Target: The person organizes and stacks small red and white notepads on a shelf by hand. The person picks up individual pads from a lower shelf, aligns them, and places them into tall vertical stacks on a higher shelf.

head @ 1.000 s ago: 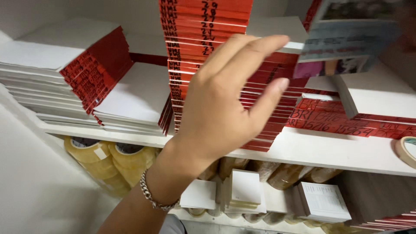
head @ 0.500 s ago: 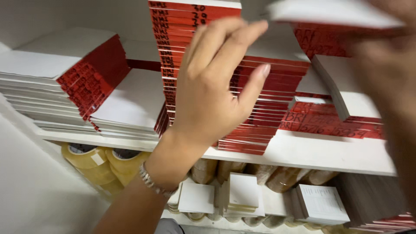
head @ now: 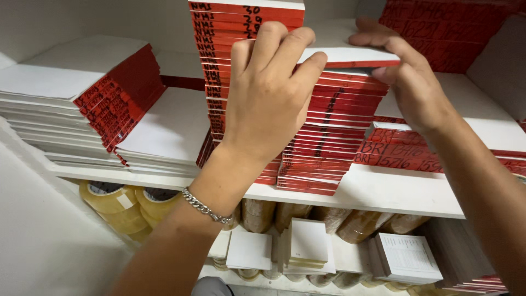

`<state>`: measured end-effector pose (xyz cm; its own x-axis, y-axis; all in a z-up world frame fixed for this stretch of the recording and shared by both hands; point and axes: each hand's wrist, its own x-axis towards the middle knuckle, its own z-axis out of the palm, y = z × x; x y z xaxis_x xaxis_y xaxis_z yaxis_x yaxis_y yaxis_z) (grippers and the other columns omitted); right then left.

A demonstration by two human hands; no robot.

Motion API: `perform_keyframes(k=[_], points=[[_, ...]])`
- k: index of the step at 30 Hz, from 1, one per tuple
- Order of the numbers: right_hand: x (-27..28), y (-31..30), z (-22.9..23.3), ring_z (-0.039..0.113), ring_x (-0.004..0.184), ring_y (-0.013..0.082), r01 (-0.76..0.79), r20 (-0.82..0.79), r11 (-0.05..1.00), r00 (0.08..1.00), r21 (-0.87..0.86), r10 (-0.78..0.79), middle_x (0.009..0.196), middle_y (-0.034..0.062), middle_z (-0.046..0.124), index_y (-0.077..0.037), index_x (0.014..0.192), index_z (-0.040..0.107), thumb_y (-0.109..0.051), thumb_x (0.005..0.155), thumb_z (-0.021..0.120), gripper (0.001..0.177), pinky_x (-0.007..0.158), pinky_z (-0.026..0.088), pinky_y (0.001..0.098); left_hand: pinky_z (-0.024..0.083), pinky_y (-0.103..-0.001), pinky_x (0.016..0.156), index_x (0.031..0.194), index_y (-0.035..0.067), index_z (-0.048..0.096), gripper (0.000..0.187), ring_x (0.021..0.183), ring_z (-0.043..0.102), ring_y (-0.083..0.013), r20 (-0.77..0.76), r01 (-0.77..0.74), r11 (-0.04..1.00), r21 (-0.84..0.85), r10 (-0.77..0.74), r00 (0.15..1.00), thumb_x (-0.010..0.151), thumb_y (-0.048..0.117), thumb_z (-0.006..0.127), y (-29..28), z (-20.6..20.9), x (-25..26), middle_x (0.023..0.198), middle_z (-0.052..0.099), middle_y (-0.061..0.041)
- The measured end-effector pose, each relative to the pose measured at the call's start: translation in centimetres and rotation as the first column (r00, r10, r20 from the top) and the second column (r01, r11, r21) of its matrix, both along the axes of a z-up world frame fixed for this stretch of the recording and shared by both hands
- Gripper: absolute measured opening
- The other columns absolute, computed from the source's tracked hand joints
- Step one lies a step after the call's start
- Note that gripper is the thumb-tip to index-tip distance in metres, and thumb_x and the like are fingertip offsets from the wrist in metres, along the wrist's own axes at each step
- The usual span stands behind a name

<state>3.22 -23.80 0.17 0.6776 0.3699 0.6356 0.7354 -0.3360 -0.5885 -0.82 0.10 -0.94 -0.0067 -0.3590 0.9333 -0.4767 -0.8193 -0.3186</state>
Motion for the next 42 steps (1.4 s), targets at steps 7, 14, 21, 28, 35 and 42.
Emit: perform_keyframes(k=[7, 14, 21, 28, 35, 42], points=[[0.5, -0.1, -1.2, 0.046, 0.145, 0.0244, 0.034, -0.102, 0.997, 0.994, 0.064, -0.027, 0.174, 0.0137, 0.025, -0.008, 0.137, 0.056, -0.021, 0.074, 0.042, 0.065, 0.1, 0.042, 0.0331, 0.033, -0.042, 0.081, 0.092, 0.01, 0.071, 0.016, 0.1, 0.05, -0.0265, 0.023, 0.057, 0.998, -0.015, -0.056, 0.998, 0.089, -0.005, 0.071, -0.1, 0.2, -0.2, 0.099, 0.066, 0.002], [0.5, -0.3, -2.3, 0.043, 0.144, 0.027, -0.026, -0.078, 0.992, 0.996, 0.126, 0.036, 0.17, 0.0202, 0.031, -0.004, 0.14, 0.053, -0.023, 0.082, 0.041, 0.063, 0.098, 0.041, 0.0322, 0.033, -0.043, 0.086, 0.09, 0.011, 0.069, 0.019, 0.099, 0.05, -0.0268, 0.013, 0.058, 0.998, -0.02, -0.057, 0.998, 0.087, -0.008, 0.07, -0.1, 0.1, -0.3, 0.091, 0.064, 0.002], [0.1, -0.1, -2.6, 0.049, 0.142, 0.0271, 0.0, 0.065, 0.994, 0.998, 0.112, -0.007, 0.157, 0.0194, 0.048, -0.002, 0.136, 0.059, -0.022, 0.09, 0.047, 0.052, 0.11, 0.041, 0.0357, 0.031, -0.044, 0.086, 0.087, 0.009, 0.069, 0.018, 0.099, 0.049, -0.0274, 0.008, 0.108, 0.993, -0.049, -0.108, 0.994, 0.088, -0.008, 0.068, -0.2, 0.0, -0.3, 0.09, 0.064, 0.001], [1.3, -0.8, -5.0, 0.033, 0.151, 0.0283, -0.16, 0.243, 0.975, 0.963, 0.151, 0.12, 0.16, 0.0177, 0.036, 0.0, 0.155, 0.032, -0.018, 0.104, 0.045, 0.056, 0.13, 0.024, 0.0404, 0.032, -0.045, 0.098, 0.11, 0.008, 0.079, 0.017, 0.117, 0.058, -0.0324, -0.04, 0.18, 0.971, -0.156, -0.189, 0.981, 0.096, -0.003, 0.076, 0.5, -2.0, -2.4, 0.121, 0.066, -0.011], [-4.2, -0.3, -13.2, 0.044, 0.154, 0.0302, 0.031, 0.126, 0.899, 0.988, 0.437, -0.095, 0.167, 0.0187, 0.042, -0.016, 0.162, 0.036, 0.0, 0.094, 0.042, 0.07, 0.105, 0.043, 0.0356, 0.048, -0.046, 0.093, 0.096, 0.009, 0.076, 0.011, 0.101, 0.06, -0.0331, -0.202, 0.116, 0.853, -0.509, -0.249, 0.947, 0.094, 0.004, 0.066, 1.8, -19.0, -6.2, 0.108, 0.064, -0.012], [-13.8, 4.7, -28.0, 0.067, 0.095, 0.0216, 0.259, -0.214, 0.809, 0.962, 0.528, -0.169, 0.102, 0.012, 0.069, -0.002, 0.105, 0.066, -0.018, 0.095, 0.063, 0.019, 0.088, 0.055, 0.0299, 0.05, -0.044, 0.088, 0.101, 0.006, 0.073, 0.018, 0.1, 0.062, -0.0308, -0.698, -0.188, 0.804, -0.564, -0.344, 0.628, 0.083, 0.006, 0.069, 1.2, -42.0, -6.7, 0.104, 0.066, -0.01]])
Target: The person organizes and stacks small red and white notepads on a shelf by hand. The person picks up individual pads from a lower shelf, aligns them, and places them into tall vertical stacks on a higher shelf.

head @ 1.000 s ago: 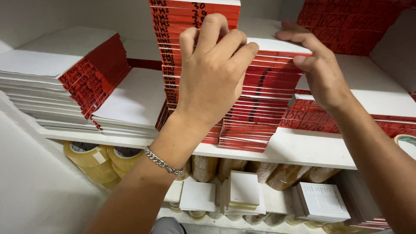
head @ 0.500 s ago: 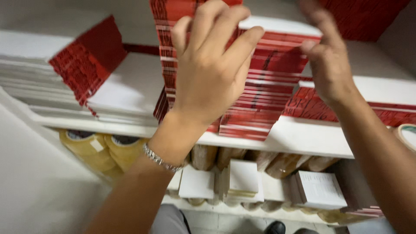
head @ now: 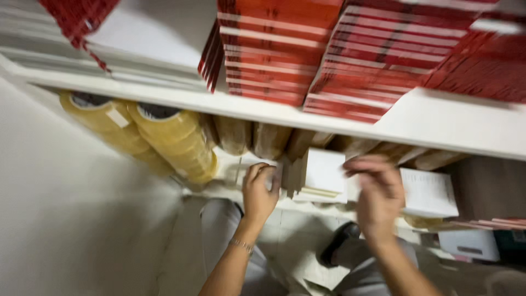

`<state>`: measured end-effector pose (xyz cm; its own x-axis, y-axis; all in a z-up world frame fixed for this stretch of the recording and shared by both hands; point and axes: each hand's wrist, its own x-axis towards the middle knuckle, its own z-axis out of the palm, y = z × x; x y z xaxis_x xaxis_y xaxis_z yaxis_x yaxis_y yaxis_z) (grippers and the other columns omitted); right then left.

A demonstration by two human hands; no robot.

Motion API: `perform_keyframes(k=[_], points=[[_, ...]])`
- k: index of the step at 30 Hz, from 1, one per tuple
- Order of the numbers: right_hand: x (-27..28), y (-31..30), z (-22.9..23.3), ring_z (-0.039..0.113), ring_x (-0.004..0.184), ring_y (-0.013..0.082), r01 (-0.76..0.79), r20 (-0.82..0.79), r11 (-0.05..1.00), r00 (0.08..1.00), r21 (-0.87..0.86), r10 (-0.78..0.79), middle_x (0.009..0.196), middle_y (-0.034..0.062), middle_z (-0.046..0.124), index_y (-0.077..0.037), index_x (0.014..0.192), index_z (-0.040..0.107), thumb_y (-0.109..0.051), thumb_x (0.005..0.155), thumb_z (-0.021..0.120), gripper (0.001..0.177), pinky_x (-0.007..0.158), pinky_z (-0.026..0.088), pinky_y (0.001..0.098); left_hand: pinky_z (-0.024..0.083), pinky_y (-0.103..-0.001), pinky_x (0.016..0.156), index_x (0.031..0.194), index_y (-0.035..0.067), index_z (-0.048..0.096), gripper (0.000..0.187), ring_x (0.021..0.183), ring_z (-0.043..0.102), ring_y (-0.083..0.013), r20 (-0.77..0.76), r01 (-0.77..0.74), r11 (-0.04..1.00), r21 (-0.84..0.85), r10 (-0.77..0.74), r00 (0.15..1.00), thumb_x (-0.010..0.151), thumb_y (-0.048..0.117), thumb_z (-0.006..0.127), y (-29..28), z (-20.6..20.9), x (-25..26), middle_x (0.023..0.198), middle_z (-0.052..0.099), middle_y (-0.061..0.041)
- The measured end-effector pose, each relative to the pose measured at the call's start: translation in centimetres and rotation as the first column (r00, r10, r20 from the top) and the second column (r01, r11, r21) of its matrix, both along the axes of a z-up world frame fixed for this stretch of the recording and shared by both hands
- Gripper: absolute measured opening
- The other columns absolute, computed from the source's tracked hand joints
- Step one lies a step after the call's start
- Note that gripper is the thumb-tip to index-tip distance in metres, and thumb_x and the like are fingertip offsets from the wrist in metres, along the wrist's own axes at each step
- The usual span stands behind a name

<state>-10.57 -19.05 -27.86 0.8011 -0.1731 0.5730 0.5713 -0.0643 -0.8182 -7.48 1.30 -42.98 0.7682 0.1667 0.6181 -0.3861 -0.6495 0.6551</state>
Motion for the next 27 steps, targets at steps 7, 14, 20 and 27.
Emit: perform_keyframes(k=[7, 14, 20, 27], points=[[-3.7, 2.2, -8.8, 0.065, 0.078, 0.0193, -0.095, -0.512, 0.992, 0.85, 0.078, 0.121, 0.082, 0.0098, 0.072, -0.001, 0.092, 0.073, -0.004, 0.094, 0.062, 0.012, 0.075, 0.051, 0.0314, 0.021, -0.054, 0.121, 0.15, 0.019, 0.042, 0.087, 0.156, 0.017, -0.0318, -0.461, 0.123, 0.774, 0.621, 0.233, 0.856, 0.075, 0.04, 0.081, 0.4, -12.5, 0.0, 0.168, 0.025, -0.014], [-3.7, 1.5, -10.3, 0.058, 0.073, 0.0189, -0.022, -0.586, 0.992, 0.806, 0.124, 0.091, 0.073, 0.0097, 0.064, 0.001, 0.092, 0.072, -0.005, 0.095, 0.063, 0.012, 0.075, 0.048, 0.0301, 0.043, -0.051, 0.097, 0.129, 0.027, 0.059, 0.041, 0.142, 0.044, -0.0361, -0.299, 0.06, 0.676, 0.734, 0.242, 0.923, 0.089, 0.032, 0.061, 1.1, -13.3, 1.1, 0.149, 0.053, -0.007], [-2.5, 1.4, -10.0, 0.061, 0.074, 0.0187, -0.012, -0.627, 0.997, 0.777, 0.075, 0.057, 0.075, 0.011, 0.069, -0.001, 0.092, 0.073, -0.009, 0.095, 0.064, 0.013, 0.072, 0.047, 0.0296, 0.061, -0.046, 0.08, 0.128, 0.011, 0.067, 0.033, 0.102, 0.072, -0.0293, -0.35, 0.24, 0.868, 0.435, -0.083, 0.933, 0.096, 0.01, 0.062, 3.9, -9.6, 1.2, 0.119, 0.075, -0.011], [-0.2, 0.3, -6.4, 0.067, 0.077, 0.0194, -0.136, -0.664, 0.987, 0.731, 0.08, 0.155, 0.124, 0.0103, 0.065, -0.008, 0.137, 0.058, -0.004, 0.086, 0.065, 0.052, 0.067, 0.052, 0.0316, 0.056, -0.042, 0.083, 0.121, 0.002, 0.068, 0.028, 0.099, 0.073, -0.0302, -0.151, 0.302, 0.953, 0.008, -0.297, 0.943, 0.103, 0.018, 0.052, 4.3, 6.2, -1.4, 0.112, 0.076, -0.013]])
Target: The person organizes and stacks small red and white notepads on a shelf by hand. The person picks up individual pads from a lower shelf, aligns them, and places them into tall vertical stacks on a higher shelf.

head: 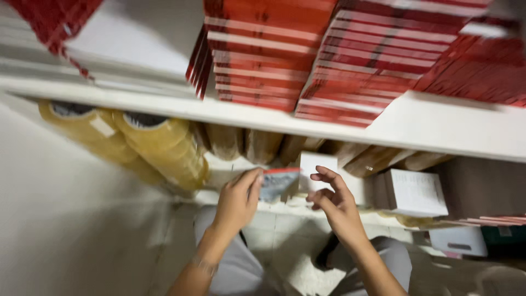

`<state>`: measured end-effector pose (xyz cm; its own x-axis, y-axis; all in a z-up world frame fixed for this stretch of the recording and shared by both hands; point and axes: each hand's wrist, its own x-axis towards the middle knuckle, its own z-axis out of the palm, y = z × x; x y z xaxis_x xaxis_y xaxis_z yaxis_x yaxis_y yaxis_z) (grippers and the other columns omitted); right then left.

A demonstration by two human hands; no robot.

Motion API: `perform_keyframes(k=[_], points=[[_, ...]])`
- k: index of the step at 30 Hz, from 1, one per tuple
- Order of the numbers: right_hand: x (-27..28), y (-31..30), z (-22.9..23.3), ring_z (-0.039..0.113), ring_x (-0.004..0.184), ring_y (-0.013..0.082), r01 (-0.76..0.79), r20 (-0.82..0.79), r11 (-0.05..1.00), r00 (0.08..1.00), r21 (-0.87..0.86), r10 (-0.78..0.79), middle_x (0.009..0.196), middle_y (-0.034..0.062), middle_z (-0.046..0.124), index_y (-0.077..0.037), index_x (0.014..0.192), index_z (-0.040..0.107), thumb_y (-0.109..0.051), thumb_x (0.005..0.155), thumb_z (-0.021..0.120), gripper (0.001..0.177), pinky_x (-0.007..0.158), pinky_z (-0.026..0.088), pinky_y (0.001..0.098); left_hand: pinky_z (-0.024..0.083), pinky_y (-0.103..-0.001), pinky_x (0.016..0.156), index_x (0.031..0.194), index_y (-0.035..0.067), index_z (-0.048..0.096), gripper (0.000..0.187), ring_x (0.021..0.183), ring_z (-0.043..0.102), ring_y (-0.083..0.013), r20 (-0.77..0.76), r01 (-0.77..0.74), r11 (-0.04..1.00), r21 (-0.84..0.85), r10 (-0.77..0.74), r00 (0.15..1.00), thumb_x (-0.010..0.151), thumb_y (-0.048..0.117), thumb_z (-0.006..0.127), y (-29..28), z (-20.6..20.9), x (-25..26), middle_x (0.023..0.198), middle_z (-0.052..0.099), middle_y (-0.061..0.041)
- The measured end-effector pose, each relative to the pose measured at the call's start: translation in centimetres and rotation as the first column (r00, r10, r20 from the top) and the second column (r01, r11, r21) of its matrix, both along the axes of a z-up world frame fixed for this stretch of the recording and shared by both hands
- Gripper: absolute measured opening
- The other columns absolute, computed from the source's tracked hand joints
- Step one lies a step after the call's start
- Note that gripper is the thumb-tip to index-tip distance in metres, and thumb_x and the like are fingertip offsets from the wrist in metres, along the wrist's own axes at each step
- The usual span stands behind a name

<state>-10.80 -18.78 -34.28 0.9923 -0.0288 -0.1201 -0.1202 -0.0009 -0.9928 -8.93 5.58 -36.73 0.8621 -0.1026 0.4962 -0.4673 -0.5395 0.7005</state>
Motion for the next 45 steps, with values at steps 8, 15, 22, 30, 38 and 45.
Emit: perform_keyframes(k=[8, 15, 22, 30, 38, 45], points=[[-0.5, -3.0, 9.8, 0.068, 0.061, 0.0214, -0.32, 0.128, 0.947, 0.94, 0.003, 0.317, 0.064, 0.017, 0.075, 0.004, 0.096, 0.076, -0.015, 0.088, 0.075, 0.02, 0.061, 0.056, 0.0333, 0.053, -0.023, 0.058, 0.106, 0.011, 0.071, 0.035, 0.059, 0.073, -0.0108, -0.097, 0.204, 0.93, -0.306, -0.243, 0.965, 0.104, 0.034, 0.046, -2.7, 18.0, -3.1, 0.085, 0.071, 0.0], [-2.9, -8.7, 20.2, 0.072, 0.114, 0.0278, 0.135, 0.467, 0.961, 0.884, -0.243, -0.006, 0.13, 0.0169, 0.075, 0.001, 0.112, 0.073, -0.024, 0.081, 0.065, 0.041, 0.086, 0.054, 0.0353, 0.057, -0.037, 0.105, 0.122, 0.017, 0.065, 0.025, 0.114, 0.074, -0.0262, 0.307, 0.422, 0.904, -0.068, -0.383, 0.871, 0.1, 0.008, 0.059, -6.3, 28.8, -4.3, 0.125, 0.076, -0.005], [3.7, -17.1, 24.9, 0.039, 0.087, 0.0132, 0.396, 0.715, 0.827, 0.7, -0.399, 0.01, 0.142, 0.0137, 0.042, -0.002, 0.17, 0.03, -0.042, 0.108, 0.043, 0.075, 0.063, 0.033, 0.0253, 0.057, -0.051, 0.109, 0.134, 0.019, 0.06, 0.042, 0.129, 0.072, -0.0386, 0.646, 0.25, 0.936, 0.247, -0.351, 0.678, 0.105, -0.009, 0.071, -7.4, 34.7, -1.2, 0.138, 0.072, -0.009], [8.7, -8.9, 31.4, 0.054, 0.141, 0.0356, 0.396, 0.913, 0.825, 0.235, -0.404, 0.334, 0.148, 0.0269, 0.055, 0.014, 0.142, 0.059, -0.033, 0.118, 0.058, 0.052, 0.126, 0.041, 0.0431, 0.042, -0.048, 0.088, 0.122, 0.004, 0.068, 0.04, 0.103, 0.063, -0.0369, 0.835, -0.008, 0.961, 0.275, -0.235, 0.498, 0.085, -0.012, 0.063, -5.4, 37.4, 4.1, 0.117, 0.069, -0.011], [11.5, -5.2, 31.8, 0.056, 0.131, 0.0255, 0.208, 0.871, 0.89, 0.382, -0.407, 0.309, 0.138, 0.0177, 0.059, 0.003, 0.137, 0.063, 0.007, 0.105, 0.057, 0.033, 0.111, 0.044, 0.0339, 0.038, -0.045, 0.085, 0.118, -0.004, 0.067, 0.036, 0.111, 0.061, -0.0347, 0.836, -0.079, 0.954, 0.29, -0.212, 0.506, 0.085, -0.015, 0.058, -4.3, 36.2, 5.4, 0.116, 0.067, -0.015], [11.1, -4.9, 32.6, 0.056, 0.125, 0.0155, 0.126, 0.794, 0.896, 0.527, -0.427, 0.304, 0.137, 0.0075, 0.06, -0.003, 0.142, 0.058, -0.001, 0.094, 0.049, 0.048, 0.109, 0.047, 0.027, 0.04, -0.048, 0.097, 0.122, -0.005, 0.067, 0.032, 0.112, 0.064, -0.0371, 0.808, -0.053, 0.943, 0.327, -0.25, 0.533, 0.09, -0.006, 0.063, -4.8, 36.2, 5.8, 0.122, 0.07, -0.017]])
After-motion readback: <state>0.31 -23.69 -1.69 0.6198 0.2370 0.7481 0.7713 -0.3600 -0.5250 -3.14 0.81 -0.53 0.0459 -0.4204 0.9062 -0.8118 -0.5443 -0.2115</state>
